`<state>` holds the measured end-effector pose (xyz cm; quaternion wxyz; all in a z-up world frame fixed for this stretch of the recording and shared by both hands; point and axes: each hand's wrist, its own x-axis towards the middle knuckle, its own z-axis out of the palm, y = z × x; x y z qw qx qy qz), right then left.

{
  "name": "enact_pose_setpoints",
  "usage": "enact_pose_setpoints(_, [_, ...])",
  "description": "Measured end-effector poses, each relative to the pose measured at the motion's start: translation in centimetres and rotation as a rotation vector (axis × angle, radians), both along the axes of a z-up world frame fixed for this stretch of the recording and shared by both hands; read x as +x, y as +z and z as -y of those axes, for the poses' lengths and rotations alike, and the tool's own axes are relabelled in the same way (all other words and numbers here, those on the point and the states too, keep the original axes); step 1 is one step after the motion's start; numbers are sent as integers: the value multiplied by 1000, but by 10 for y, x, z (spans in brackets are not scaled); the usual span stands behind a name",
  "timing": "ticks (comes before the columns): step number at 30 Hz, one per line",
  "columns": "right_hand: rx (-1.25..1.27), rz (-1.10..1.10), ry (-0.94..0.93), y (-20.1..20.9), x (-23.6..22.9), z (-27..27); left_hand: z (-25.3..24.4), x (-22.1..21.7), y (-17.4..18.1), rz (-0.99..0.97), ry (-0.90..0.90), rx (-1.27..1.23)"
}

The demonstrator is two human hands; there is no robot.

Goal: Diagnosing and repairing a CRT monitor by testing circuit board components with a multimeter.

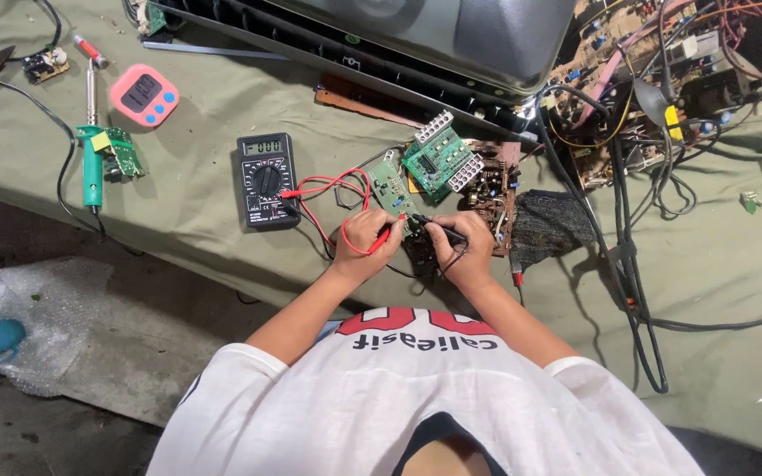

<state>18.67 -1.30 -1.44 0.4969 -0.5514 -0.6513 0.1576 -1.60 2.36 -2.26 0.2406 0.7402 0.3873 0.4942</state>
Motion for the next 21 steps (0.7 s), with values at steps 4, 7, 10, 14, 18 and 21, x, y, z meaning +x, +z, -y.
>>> enact_pose_setpoints(4, [-7,1,13,3,0,1,0,0,1,-5,-6,7])
enact_pose_setpoints(7, [-11,-5,23,4,-1,1,1,-1,4,-5,4,7])
enact_pose_setpoints(10, [-3,5,25,-1,1,1,2,-2,7,-4,10,8])
enact_pose_setpoints(14, [-1,-4,25,1,-1,2,3,-3,13,14,9,10])
enact_pose_setpoints(18, [-17,-16,32,6,-5,2,4,-2,10,27,35,7])
enact_pose_setpoints(21, [-15,-9,18,0,-2,2,4,-2,12,40,24,-8])
